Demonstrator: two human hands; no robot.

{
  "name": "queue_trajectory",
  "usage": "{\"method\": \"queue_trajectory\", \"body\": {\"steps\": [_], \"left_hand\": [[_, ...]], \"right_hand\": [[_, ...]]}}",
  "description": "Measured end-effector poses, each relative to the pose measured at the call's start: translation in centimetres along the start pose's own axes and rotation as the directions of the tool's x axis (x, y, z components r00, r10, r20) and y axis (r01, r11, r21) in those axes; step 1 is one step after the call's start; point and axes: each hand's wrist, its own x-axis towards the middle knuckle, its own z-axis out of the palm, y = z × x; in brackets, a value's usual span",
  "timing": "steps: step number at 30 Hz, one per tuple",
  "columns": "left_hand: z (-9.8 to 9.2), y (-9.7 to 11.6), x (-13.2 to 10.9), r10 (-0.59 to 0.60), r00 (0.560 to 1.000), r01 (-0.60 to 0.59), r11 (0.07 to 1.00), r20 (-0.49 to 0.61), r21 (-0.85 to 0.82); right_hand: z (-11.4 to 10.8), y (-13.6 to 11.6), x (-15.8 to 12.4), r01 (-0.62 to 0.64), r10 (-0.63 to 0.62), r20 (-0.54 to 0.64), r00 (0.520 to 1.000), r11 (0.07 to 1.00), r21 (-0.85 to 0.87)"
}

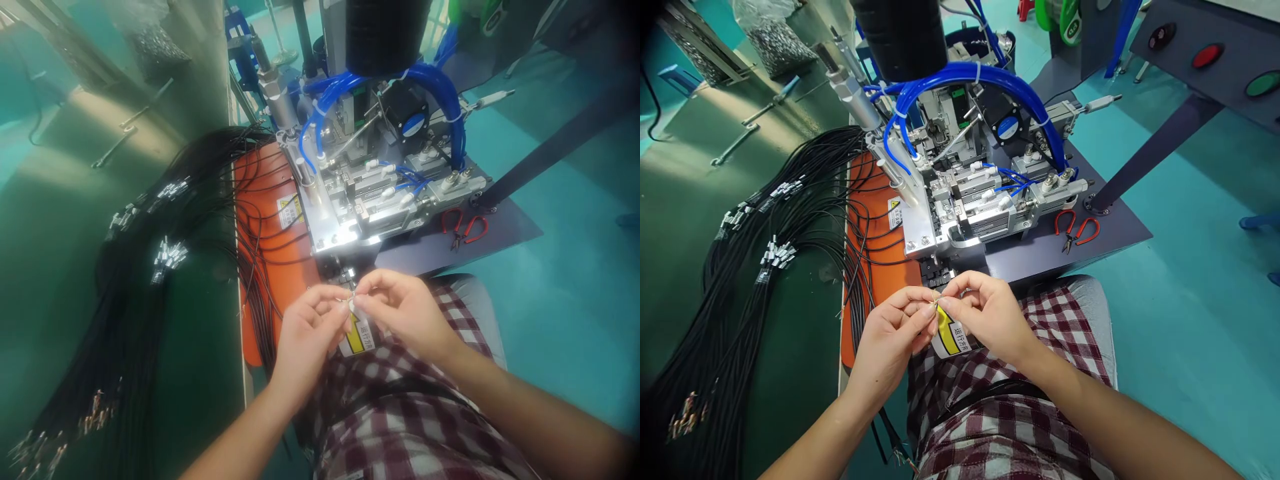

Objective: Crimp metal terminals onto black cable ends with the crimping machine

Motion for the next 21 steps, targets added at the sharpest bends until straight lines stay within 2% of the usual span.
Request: {"method": "queue_trajectory", "body": {"steps": [4,10,18,21], "left_hand": [[-0.1,0.0,-0.1,0.038,0.999,-0.037,0.999,0.035,-0.027],[-0.3,0.1,-0.1,0.091,0.992,-0.084,0.994,0.092,-0.074],[-0.1,0.1,-0.6,0.095,0.992,-0.095,0.996,0.086,-0.003],[-0.1,0.2,-0.7,0.09,0.993,-0.091,0.996,0.071,0.011]], "right_hand": [[0.0,-0.3,0.1,-0.127,0.108,0.114,0.988,0.976,0.176],[0.3,-0.4,-0.1,-0.184,0.13,0.2,0.971,0.942,0.281],[0.4,-1.2,-0.1,-0.095,0.083,0.078,0.994,0.982,0.163],[0.4,-1.0,-0.4,0.031,-0.03,-0.007,1.0,0.996,0.078]]}}
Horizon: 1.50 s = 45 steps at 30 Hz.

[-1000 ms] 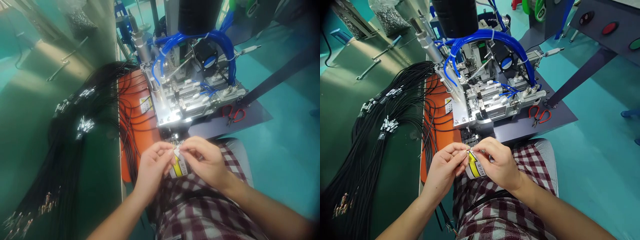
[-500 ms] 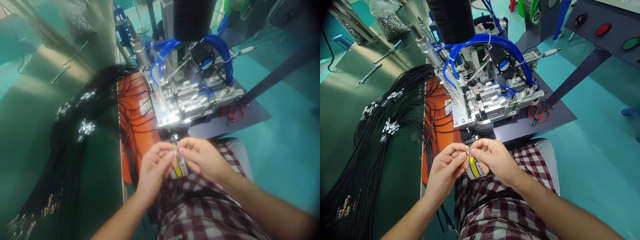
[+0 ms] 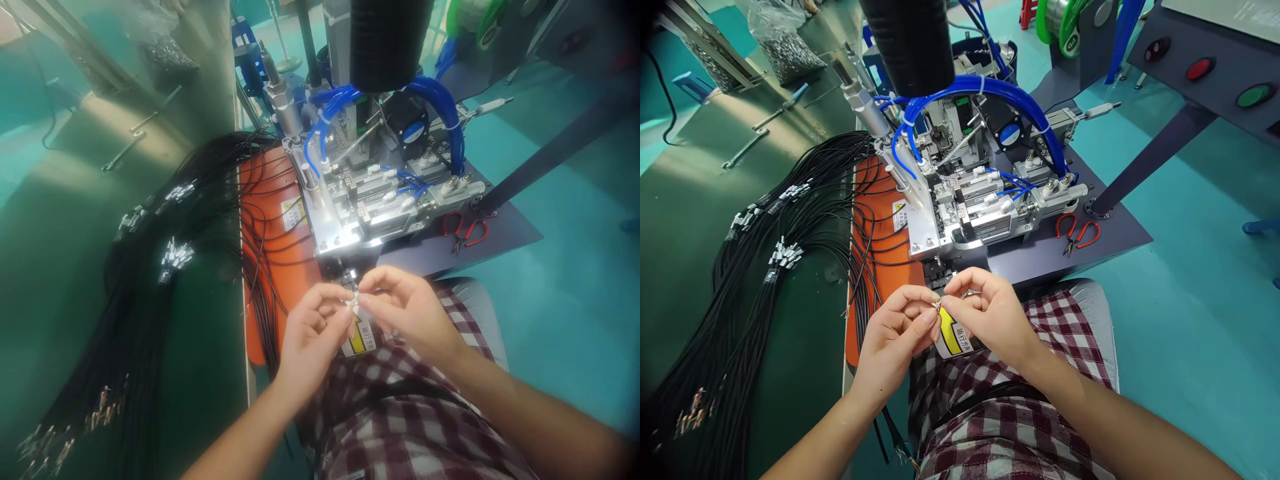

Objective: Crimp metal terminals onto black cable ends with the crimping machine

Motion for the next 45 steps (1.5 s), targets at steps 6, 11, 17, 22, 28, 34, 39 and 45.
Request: {"method": "queue_trajectory", "body": {"steps": [6,11,17,22,28,34,39,45], "left_hand": [[0.1,0.3,0.0,-0.005,1.0,0.005,1.0,-0.024,0.004],[0.2,0.3,0.1,-0.006,0.999,0.007,1.0,-0.037,0.016],[0.1,0.1,0.2,-0.009,1.0,0.009,1.0,-0.029,0.002],[0.2,-0.1,0.0,0.061,0.998,-0.061,0.998,-0.024,0.005],[0.3,-0.2,0.0,0.092,0.996,-0.092,0.995,-0.005,0.029],[0.3,-0.1,0.1,0.048,0.999,-0.045,0.987,-0.016,0.156],[0.2,-0.1,0.1,0.066,0.998,-0.063,0.986,-0.016,0.156],[0.2,0.2,0.1,0.036,0.998,-0.028,0.992,-0.06,0.126]], "right_hand": [[-0.3,0.7,-0.3,0.463,-0.503,-0.006,0.864,0.8,-0.382],[-0.6,0.4,-0.4,0.573,-0.632,0.08,0.771,0.633,-0.521],[-0.3,0.7,-0.9,0.636,-0.736,0.113,0.668,0.486,-0.599],[1.1,1.4,-1.0,0.173,-0.212,-0.172,0.962,0.961,-0.213],[0.9,0.8,-1.1,-0.055,0.054,-0.044,0.998,0.998,-0.028],[-1.0,-0.3,-0.6,0.348,-0.426,-0.059,0.903,0.804,-0.482],[-1.0,-0.2,-0.9,0.316,-0.367,-0.03,0.93,0.838,-0.444],[0.0,0.9,-1.4,0.586,-0.659,0.072,0.748,0.606,-0.537]]}}
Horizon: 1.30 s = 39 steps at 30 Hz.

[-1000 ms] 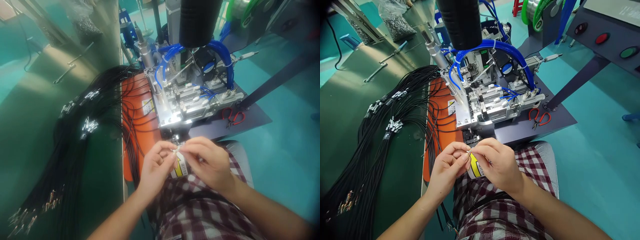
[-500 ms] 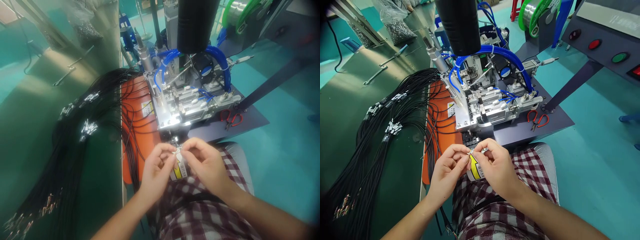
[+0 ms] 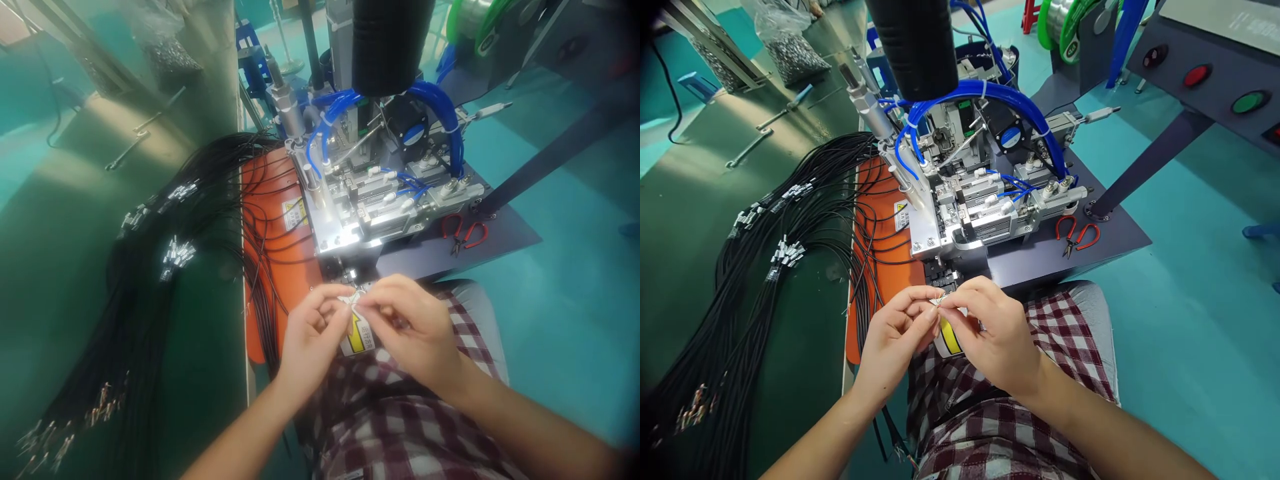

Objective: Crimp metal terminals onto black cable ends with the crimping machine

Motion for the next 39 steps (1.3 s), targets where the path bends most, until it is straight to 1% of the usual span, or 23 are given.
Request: {"method": "queue_trajectory", "body": {"steps": [1,2,3,4,5,7,8,11,12,13,15,16,17,18,20,22,24,25,27,29,31,34,39], "left_hand": [[0.0,0.0,0.0,-0.016,1.0,0.016,1.0,-0.006,-0.018],[-0.1,-0.1,0.0,-0.029,1.0,0.029,0.999,-0.01,-0.038],[-0.2,-0.1,0.0,-0.035,0.999,0.034,0.998,-0.014,-0.059],[-0.3,-0.2,0.0,-0.037,0.999,0.035,0.996,-0.02,-0.084],[-0.3,-0.2,0.0,-0.039,0.999,0.036,0.993,-0.025,-0.112],[-0.5,-0.3,0.1,-0.055,0.998,0.048,0.987,-0.039,-0.156],[-0.5,-0.2,0.1,-0.067,0.997,0.058,0.985,-0.049,-0.164],[-0.5,-0.2,0.1,-0.068,0.994,0.054,0.987,-0.091,-0.153],[-0.4,-0.1,0.0,-0.057,0.993,0.039,0.986,-0.107,-0.162],[-0.3,-0.1,0.0,-0.043,0.992,0.02,0.983,-0.12,-0.183],[-0.2,0.1,-0.2,-0.026,0.99,-0.009,0.97,-0.139,-0.244],[-0.1,0.2,-0.2,-0.032,0.99,-0.007,0.964,-0.14,-0.267],[-0.1,0.3,-0.2,-0.047,0.989,0.006,0.96,-0.139,-0.28],[-0.1,0.4,-0.2,-0.066,0.989,0.026,0.958,-0.13,-0.286],[-0.1,0.6,-0.2,-0.112,0.989,0.079,0.956,-0.101,-0.282],[-0.1,0.7,-0.1,-0.139,0.988,0.114,0.953,-0.068,-0.281],[0.0,0.7,0.0,-0.149,0.988,0.129,0.95,-0.047,-0.284],[0.0,0.7,0.0,-0.152,0.987,0.133,0.949,-0.044,-0.285],[0.1,0.7,0.0,-0.157,0.987,0.138,0.95,-0.045,-0.282],[0.2,0.7,0.0,-0.163,0.985,0.143,0.95,-0.049,-0.277],[0.1,0.7,0.0,-0.165,0.985,0.145,0.953,-0.054,-0.267],[0.1,0.6,0.0,-0.162,0.984,0.143,0.961,-0.066,-0.235],[0.1,0.4,0.1,-0.151,0.986,0.132,0.966,-0.073,-0.224]], "right_hand": [[0.2,0.0,0.0,-0.024,0.024,-0.003,1.0,1.0,0.003],[0.4,0.0,0.0,-0.093,0.093,0.0,0.996,0.995,0.025],[0.6,0.0,0.0,-0.198,0.197,0.016,0.98,0.978,0.062],[0.8,-0.1,0.0,-0.318,0.314,0.049,0.948,0.942,0.108],[1.0,-0.2,-0.1,-0.431,0.42,0.096,0.902,0.889,0.155],[1.3,-0.6,-0.2,-0.575,0.547,0.178,0.818,0.787,0.223],[1.5,-0.8,-0.2,-0.603,0.571,0.195,0.798,0.759,0.246],[1.8,-1.7,-0.1,-0.64,0.611,0.196,0.767,0.712,0.288],[1.9,-2.1,0.0,-0.666,0.633,0.215,0.744,0.679,0.308],[2.0,-2.4,0.2,-0.7,0.656,0.252,0.712,0.63,0.336],[2.1,-2.9,0.7,-0.768,0.682,0.365,0.633,0.496,0.405],[2.1,-3.0,0.8,-0.788,0.679,0.414,0.606,0.44,0.431],[2.1,-3.0,0.9,-0.795,0.669,0.445,0.596,0.411,0.446],[2.1,-2.9,0.9,-0.793,0.659,0.454,0.6,0.412,0.45],[1.8,-2.5,0.8,-0.769,0.658,0.407,0.634,0.478,0.424],[1.5,-1.9,0.5,-0.718,0.659,0.295,0.692,0.585,0.377],[1.1,-1.3,0.1,-0.623,0.608,0.153,0.779,0.722,0.302],[0.9,-1.1,0.0,-0.551,0.549,0.086,0.832,0.797,0.247],[0.8,-0.7,-0.1,-0.374,0.377,-0.005,0.926,0.92,0.115],[0.9,-0.5,-0.1,-0.208,0.208,-0.047,0.977,0.978,0.005],[1.0,-0.5,-0.1,-0.104,0.101,-0.055,0.993,0.993,-0.057],[0.8,-0.4,-0.2,-0.01,0.006,-0.031,0.999,0.992,-0.122],[0.2,0.2,-0.4,0.191,-0.188,0.04,0.981,0.94,-0.284]]}}
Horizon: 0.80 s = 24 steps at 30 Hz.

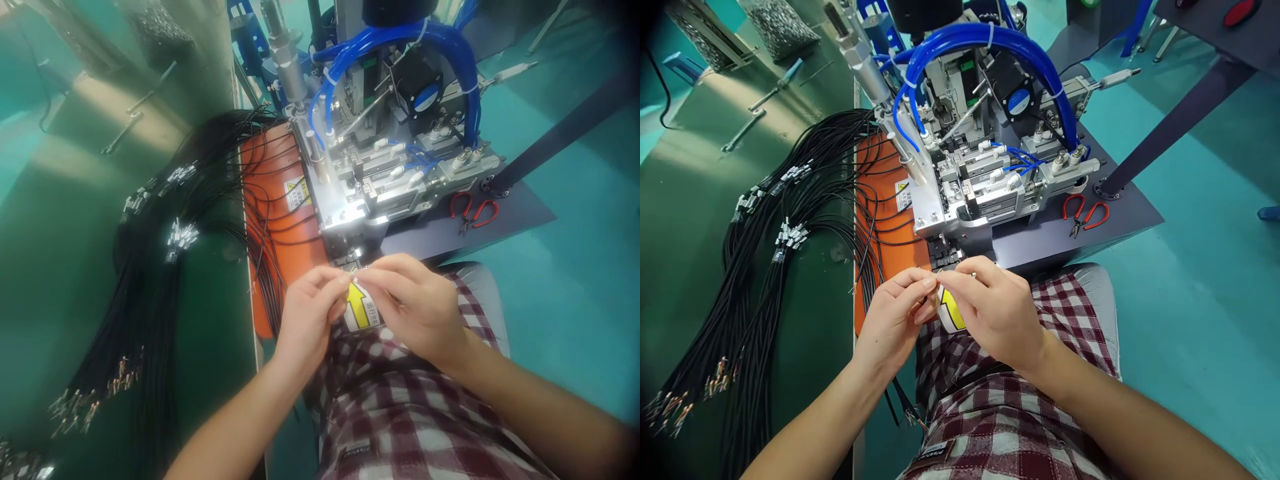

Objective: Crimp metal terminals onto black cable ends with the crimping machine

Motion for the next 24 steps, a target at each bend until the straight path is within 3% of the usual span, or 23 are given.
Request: {"method": "queue_trajectory", "body": {"steps": [3,6,7,9,11,13,20,24], "left_hand": [[0.0,-0.1,0.0,0.005,1.0,-0.005,1.0,0.002,0.0],[0.0,-0.2,0.0,0.028,0.999,-0.028,1.0,0.02,0.004],[0.0,-0.3,0.0,0.039,0.999,-0.039,0.999,0.026,0.004],[-0.1,-0.4,0.0,0.052,0.998,-0.052,0.999,0.038,0.002],[-0.2,-0.3,0.0,0.052,0.997,-0.052,0.999,0.054,0.001],[-0.4,-0.1,0.1,0.031,0.996,-0.032,0.999,0.087,0.009],[-1.4,0.8,0.8,-0.165,0.946,0.146,0.985,0.28,0.088],[-1.6,0.6,1.1,-0.22,0.928,0.193,0.974,0.299,0.119]], "right_hand": [[0.2,0.2,-0.1,0.032,-0.032,-0.013,0.999,0.999,-0.01],[0.5,-0.2,-0.1,-0.198,0.196,0.027,0.98,0.968,0.154],[0.6,-0.4,-0.1,-0.342,0.33,0.089,0.94,0.908,0.242],[0.6,-0.7,0.2,-0.625,0.546,0.304,0.78,0.664,0.411],[0.3,-0.7,0.8,-0.769,0.583,0.509,0.634,0.404,0.495],[-0.3,-0.5,1.4,-0.793,0.53,0.596,0.604,0.321,0.518],[-1.7,1.8,3.2,-0.742,0.282,0.734,0.618,0.518,0.425],[-1.8,2.4,3.6,-0.641,0.175,0.731,0.66,0.638,0.426]]}}
